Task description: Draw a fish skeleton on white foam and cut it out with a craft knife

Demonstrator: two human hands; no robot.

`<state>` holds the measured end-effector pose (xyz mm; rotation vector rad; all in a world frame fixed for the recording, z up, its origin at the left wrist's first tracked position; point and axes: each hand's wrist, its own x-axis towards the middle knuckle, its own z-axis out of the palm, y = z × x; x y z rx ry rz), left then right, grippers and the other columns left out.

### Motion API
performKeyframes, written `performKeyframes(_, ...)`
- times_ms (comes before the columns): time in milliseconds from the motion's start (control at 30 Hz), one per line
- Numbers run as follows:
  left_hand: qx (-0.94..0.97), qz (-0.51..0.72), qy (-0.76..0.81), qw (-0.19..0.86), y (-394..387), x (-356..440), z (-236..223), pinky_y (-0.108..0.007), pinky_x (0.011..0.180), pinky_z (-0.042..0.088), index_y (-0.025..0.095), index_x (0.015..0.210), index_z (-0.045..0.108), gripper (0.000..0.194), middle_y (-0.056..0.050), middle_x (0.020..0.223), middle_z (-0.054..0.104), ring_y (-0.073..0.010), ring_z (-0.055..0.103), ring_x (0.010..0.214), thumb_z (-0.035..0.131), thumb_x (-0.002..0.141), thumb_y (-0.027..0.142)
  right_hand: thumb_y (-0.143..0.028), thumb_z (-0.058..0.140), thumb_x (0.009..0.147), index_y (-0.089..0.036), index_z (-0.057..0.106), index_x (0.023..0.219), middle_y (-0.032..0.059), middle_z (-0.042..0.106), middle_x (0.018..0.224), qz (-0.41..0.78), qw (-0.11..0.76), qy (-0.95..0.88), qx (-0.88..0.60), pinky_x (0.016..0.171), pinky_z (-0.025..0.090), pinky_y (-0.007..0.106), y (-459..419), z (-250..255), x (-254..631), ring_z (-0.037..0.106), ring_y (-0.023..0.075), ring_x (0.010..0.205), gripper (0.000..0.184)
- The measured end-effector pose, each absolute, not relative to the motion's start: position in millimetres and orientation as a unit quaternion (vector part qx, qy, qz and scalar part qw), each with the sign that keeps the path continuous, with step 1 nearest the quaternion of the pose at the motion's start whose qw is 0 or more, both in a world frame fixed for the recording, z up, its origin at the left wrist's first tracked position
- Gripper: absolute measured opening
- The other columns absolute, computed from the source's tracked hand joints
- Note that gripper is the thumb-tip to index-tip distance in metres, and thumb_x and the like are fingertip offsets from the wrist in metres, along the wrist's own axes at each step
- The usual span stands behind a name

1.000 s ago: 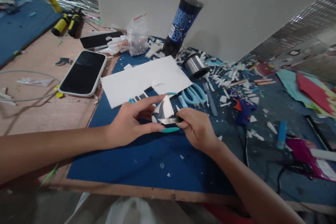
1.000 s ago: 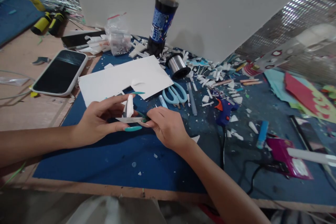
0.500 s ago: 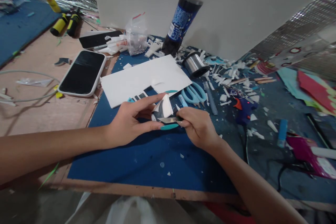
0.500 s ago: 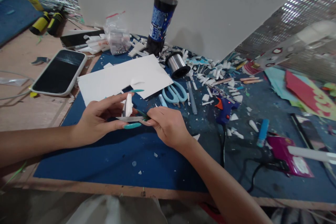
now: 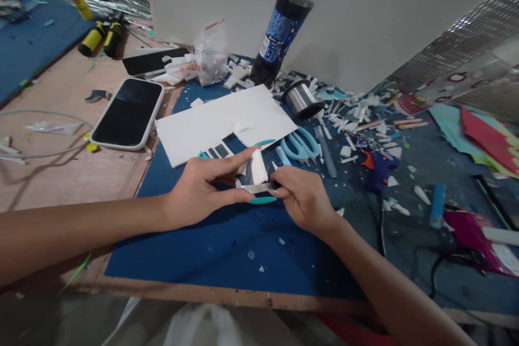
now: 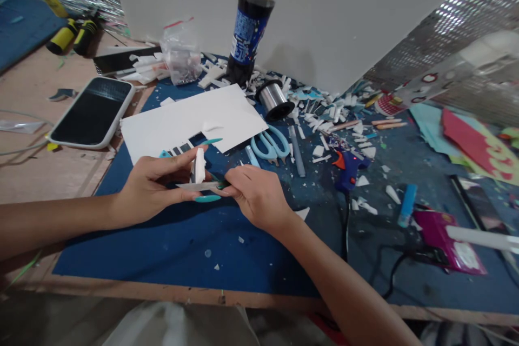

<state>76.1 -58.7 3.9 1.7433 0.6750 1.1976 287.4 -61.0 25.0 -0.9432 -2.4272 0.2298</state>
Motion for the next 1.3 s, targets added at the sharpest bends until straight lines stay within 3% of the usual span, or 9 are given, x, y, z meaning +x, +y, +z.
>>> performKeyframes(167,0.706,0.48,0.282,0.437,-58.1,76.4,3.1,-0.023,0.061,0.06,0.026,0.129,0.048,0.065,-0.003,0.097,0.072,-0.0157,0.066,0.067,0.075,0.071,0.019,-0.037,0.025,0.097,-0.018,0.045,0.071,-0.0002,0.044,0.058,0.089,0.255,-0.898,-0.348,0.051,0.032,0.023,-61.1,25.2,287.7,0.041,0.0107,0.052,0.038)
performKeyframes(400,0.705,0.477,0.283,0.442,-58.9,76.0,4.7,-0.027,0.071,0.062,0.026,0.127,0.051,0.062,-0.002,0.111,0.066,-0.0168,0.068,0.07,0.075,0.07,0.019,-0.037,0.025,0.097,-0.017,0.045,0.071,0.0002,0.044,0.057,0.08,0.263,-0.898,-0.344,0.05,0.031,0.024,-62.0,24.1,286.1,0.041,0.0114,0.051,0.038)
performKeyframes(733,0.706,0.463,0.291,0.45,-59.2,76.2,2.4,-0.023,0.068,0.061,0.019,0.127,0.051,0.06,-0.003,0.096,0.072,-0.0149,0.067,0.068,0.074,0.072,0.021,-0.034,0.029,0.096,-0.018,0.044,0.07,-0.0009,0.042,0.056,0.083,0.27,-0.896,-0.343,0.05,0.03,0.024,-62.0,24.7,284.1,0.04,0.0107,0.05,0.035)
performKeyframes(867,0.716,0.467,0.289,0.431,-59.2,76.3,0.6,-0.025,0.071,0.061,0.023,0.127,0.051,0.06,-0.001,0.093,0.073,-0.0147,0.067,0.069,0.074,0.072,0.024,-0.035,0.03,0.096,-0.019,0.043,0.069,-0.0013,0.043,0.056,0.091,0.268,-0.896,-0.343,0.05,0.031,0.023,-62.8,24.8,283.9,0.041,0.0106,0.05,0.034)
performKeyframes(1033,0.729,0.473,0.272,0.413,-59.4,75.3,-0.7,-0.025,0.072,0.061,0.029,0.129,0.048,0.064,0.0,0.104,0.07,-0.0154,0.067,0.074,0.074,0.071,0.021,-0.035,0.031,0.096,-0.019,0.043,0.07,-0.0009,0.044,0.056,0.088,0.269,-0.894,-0.347,0.05,0.031,0.024,-63.6,24.4,283.4,0.042,0.011,0.051,0.033)
performKeyframes(1200,0.741,0.466,0.278,0.397,-59.1,75.1,1.3,-0.021,0.066,0.06,0.026,0.129,0.049,0.062,0.002,0.089,0.073,-0.0126,0.064,0.066,0.074,0.072,0.024,-0.033,0.031,0.096,-0.019,0.043,0.07,-0.001,0.045,0.056,0.085,0.273,-0.893,-0.348,0.051,0.032,0.024,-64.0,24.5,282.5,0.042,0.0109,0.05,0.032)
performKeyframes(1300,0.743,0.47,0.272,0.391,-58.8,75.5,1.3,-0.02,0.066,0.059,0.027,0.13,0.048,0.064,0.001,0.092,0.072,-0.0126,0.065,0.066,0.074,0.072,0.025,-0.034,0.031,0.096,-0.019,0.043,0.069,-0.0007,0.046,0.057,0.082,0.272,-0.893,-0.348,0.051,0.032,0.023,-64.5,24.9,282.2,0.043,0.011,0.051,0.032)
